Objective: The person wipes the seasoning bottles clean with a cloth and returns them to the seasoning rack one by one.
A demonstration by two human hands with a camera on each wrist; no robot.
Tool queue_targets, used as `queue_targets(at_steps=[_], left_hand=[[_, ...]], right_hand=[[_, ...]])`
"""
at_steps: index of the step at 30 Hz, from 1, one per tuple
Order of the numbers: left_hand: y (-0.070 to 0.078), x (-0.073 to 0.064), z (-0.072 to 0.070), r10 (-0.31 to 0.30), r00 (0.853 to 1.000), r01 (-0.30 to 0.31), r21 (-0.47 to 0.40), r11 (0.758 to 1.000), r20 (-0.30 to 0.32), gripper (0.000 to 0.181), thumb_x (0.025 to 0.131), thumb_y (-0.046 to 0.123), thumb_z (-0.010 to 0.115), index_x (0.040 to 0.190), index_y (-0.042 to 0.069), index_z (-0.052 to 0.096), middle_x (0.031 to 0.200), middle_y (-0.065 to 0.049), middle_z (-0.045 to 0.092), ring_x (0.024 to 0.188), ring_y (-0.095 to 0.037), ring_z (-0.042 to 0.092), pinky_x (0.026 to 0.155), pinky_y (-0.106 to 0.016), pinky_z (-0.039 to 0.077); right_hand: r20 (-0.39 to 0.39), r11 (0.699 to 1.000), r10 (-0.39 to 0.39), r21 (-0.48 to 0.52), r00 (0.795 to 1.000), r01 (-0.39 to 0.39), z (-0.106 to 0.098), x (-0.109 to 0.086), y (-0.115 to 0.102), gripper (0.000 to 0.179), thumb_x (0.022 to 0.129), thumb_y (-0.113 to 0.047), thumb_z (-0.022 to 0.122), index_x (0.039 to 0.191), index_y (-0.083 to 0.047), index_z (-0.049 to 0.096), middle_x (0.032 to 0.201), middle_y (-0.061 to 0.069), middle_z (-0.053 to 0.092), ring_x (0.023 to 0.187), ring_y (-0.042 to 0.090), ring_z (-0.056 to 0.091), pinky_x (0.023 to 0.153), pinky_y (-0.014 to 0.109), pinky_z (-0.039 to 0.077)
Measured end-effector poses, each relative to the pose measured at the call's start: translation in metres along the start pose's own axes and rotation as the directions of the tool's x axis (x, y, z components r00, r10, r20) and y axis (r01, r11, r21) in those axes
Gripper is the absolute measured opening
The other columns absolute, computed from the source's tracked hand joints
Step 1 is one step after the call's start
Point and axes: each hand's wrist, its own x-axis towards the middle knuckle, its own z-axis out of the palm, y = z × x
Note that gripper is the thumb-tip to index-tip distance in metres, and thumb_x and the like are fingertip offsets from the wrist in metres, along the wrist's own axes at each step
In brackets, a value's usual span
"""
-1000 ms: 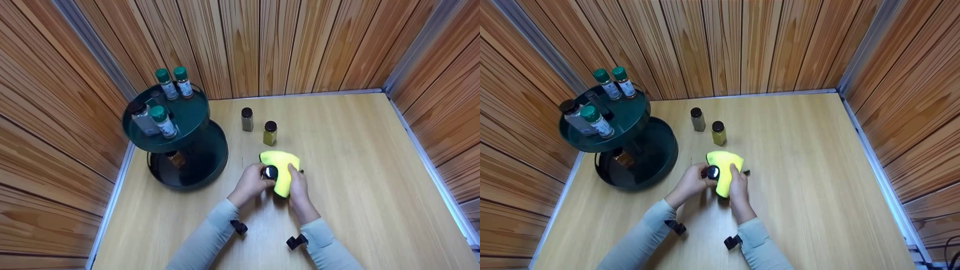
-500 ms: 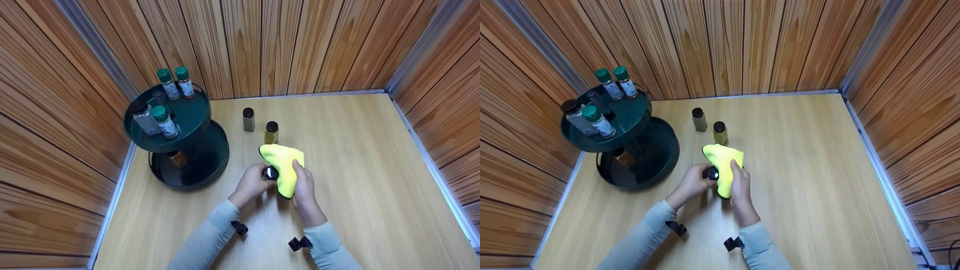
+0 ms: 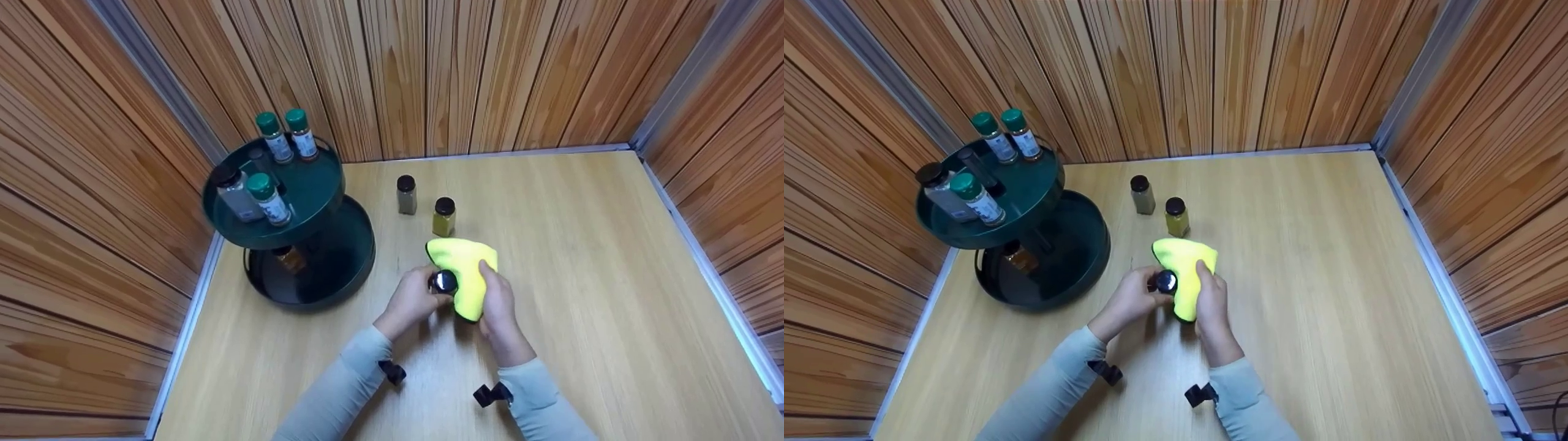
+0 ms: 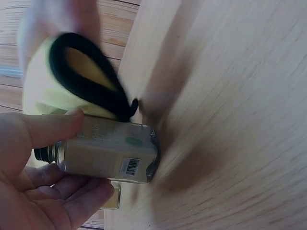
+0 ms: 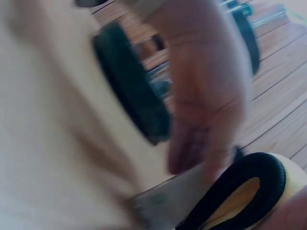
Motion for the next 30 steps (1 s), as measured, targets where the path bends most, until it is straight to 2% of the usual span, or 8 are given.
queue_targets(at_steps=[4,9,13,17,20,23,26,30], left_hand=[[-0.001,0.0,-0.001,0.04,0.999,-0.04,0.006,0.999,-0.019,0.038,0.078,0.012,0.086,0.111,0.003,0.071,0.109,-0.012,0.074,0.105,-0.03,0.068,0.092,-0.038,0.052],[-0.001,-0.001,-0.002,0.058,0.998,-0.059,0.022,0.998,0.009,0.04,0.08,0.012,0.085,0.116,0.004,0.071,0.113,-0.011,0.073,0.108,-0.028,0.067,0.094,-0.038,0.052],[0.0,0.0,-0.002,0.053,0.997,-0.054,0.017,0.998,0.05,0.043,0.082,0.011,0.084,0.123,0.005,0.069,0.12,-0.011,0.072,0.114,-0.025,0.065,0.099,-0.039,0.051],[-0.001,0.001,-0.003,0.05,0.995,-0.046,-0.044,0.998,0.089,0.047,0.084,0.008,0.083,0.128,0.003,0.066,0.125,-0.013,0.069,0.119,-0.029,0.064,0.103,-0.041,0.051],[-0.002,0.0,-0.003,0.041,0.995,-0.032,-0.093,0.995,0.094,0.051,0.083,0.005,0.083,0.131,0.002,0.064,0.129,-0.016,0.067,0.123,-0.032,0.062,0.105,-0.04,0.05],[0.0,-0.003,0.003,0.015,0.999,-0.012,-0.079,0.997,0.049,0.059,0.083,0.013,0.085,0.136,0.003,0.06,0.133,-0.015,0.063,0.126,-0.03,0.06,0.108,-0.039,0.047],[0.002,-0.009,0.014,-0.022,0.999,0.021,-0.026,0.999,-0.033,0.072,0.084,0.029,0.086,0.143,0.004,0.053,0.139,-0.014,0.056,0.129,-0.026,0.057,0.111,-0.038,0.045],[0.001,-0.015,0.029,-0.086,0.985,0.089,0.018,0.996,-0.15,0.082,0.082,0.045,0.085,0.143,0.005,0.049,0.138,-0.011,0.049,0.127,-0.021,0.054,0.111,-0.035,0.044]], right_hand=[[0.039,0.997,-0.047,0.061,0.998,0.044,0.001,-0.007,-0.013,0.042,0.107,-0.037,0.052,0.11,0.003,0.062,0.085,0.006,0.069,0.075,0.017,0.067,0.067,0.031,0.056],[0.053,0.995,-0.089,-0.032,0.995,0.091,-0.004,-0.009,-0.011,0.041,0.107,-0.037,0.051,0.098,0.002,0.063,0.074,0.006,0.065,0.063,0.018,0.063,0.059,0.03,0.053],[0.038,0.99,-0.114,-0.077,0.993,0.116,-0.008,-0.011,-0.008,0.041,0.107,-0.037,0.052,0.1,0.001,0.064,0.073,0.006,0.065,0.063,0.017,0.063,0.059,0.031,0.053],[0.017,0.986,-0.142,-0.082,0.99,0.143,-0.011,-0.012,-0.007,0.039,0.107,-0.034,0.051,0.101,0.002,0.065,0.074,0.005,0.065,0.063,0.016,0.063,0.059,0.03,0.053],[-0.012,0.986,-0.152,-0.078,0.988,0.15,-0.013,-0.011,-0.008,0.037,0.107,-0.033,0.051,0.102,0.002,0.065,0.075,0.004,0.066,0.064,0.015,0.063,0.06,0.029,0.053],[-0.034,0.986,-0.154,-0.076,0.987,0.151,-0.016,-0.011,-0.01,0.038,0.107,-0.034,0.051,0.104,0.002,0.064,0.077,0.003,0.066,0.067,0.014,0.063,0.062,0.029,0.053],[-0.05,0.985,-0.161,-0.072,0.986,0.157,-0.019,-0.009,-0.011,0.04,0.108,-0.035,0.05,0.107,0.002,0.064,0.079,0.002,0.067,0.07,0.015,0.064,0.065,0.029,0.054],[-0.055,0.984,-0.171,-0.059,0.984,0.168,-0.02,-0.008,-0.012,0.04,0.108,-0.035,0.049,0.109,0.003,0.063,0.081,0.002,0.068,0.072,0.015,0.065,0.067,0.029,0.054]])
